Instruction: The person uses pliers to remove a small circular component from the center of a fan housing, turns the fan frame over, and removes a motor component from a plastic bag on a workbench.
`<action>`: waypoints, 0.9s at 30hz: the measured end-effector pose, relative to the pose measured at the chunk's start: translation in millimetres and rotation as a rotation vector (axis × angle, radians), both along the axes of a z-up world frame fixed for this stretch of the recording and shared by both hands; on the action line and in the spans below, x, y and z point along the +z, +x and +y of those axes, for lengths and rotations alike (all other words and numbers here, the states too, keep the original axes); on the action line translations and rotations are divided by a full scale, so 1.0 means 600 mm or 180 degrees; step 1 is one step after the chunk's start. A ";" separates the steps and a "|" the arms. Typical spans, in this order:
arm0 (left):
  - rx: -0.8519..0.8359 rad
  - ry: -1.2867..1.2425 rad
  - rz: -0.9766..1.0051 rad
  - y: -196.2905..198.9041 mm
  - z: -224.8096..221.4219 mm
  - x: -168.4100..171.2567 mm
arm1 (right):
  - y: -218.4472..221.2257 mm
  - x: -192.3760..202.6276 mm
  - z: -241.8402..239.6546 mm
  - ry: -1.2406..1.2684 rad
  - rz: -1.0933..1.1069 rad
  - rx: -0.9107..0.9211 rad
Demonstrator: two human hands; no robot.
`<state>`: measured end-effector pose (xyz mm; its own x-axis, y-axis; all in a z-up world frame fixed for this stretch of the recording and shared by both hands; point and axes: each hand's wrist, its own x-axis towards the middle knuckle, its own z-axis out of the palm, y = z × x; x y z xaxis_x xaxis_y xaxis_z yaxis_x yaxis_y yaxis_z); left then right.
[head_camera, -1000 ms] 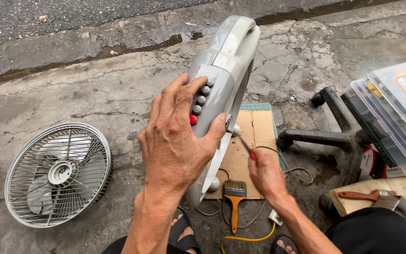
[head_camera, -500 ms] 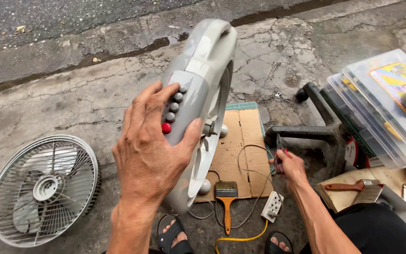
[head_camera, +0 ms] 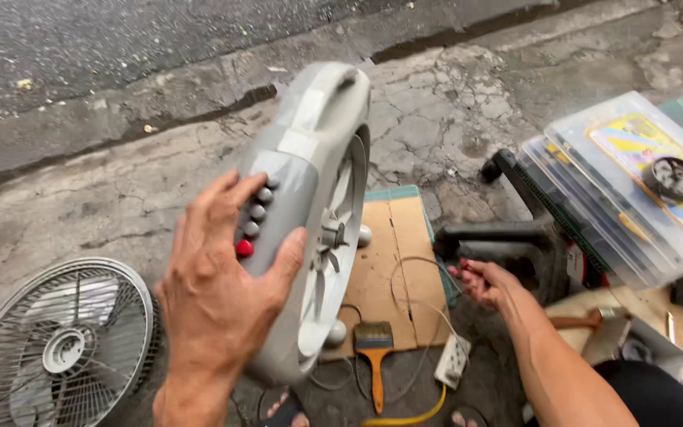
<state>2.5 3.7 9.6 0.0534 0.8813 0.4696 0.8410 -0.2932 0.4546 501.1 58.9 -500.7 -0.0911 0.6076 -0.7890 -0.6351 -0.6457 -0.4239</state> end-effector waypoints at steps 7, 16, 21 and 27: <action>-0.0135 -0.0034 0.0042 -0.007 -0.001 -0.001 | -0.079 -0.040 -0.070 -0.0638 -0.0525 0.0063; -0.0167 -0.0010 0.0106 -0.006 -0.003 -0.003 | -0.201 0.080 -0.176 -0.0430 -0.1710 -0.0062; -0.0174 0.0055 0.0110 -0.004 -0.007 -0.003 | -0.212 0.158 -0.178 -0.0163 -0.2033 -0.0403; -0.0092 -0.0074 -0.0010 -0.002 -0.012 0.003 | -0.220 0.399 -0.199 0.0146 -0.2861 -0.0173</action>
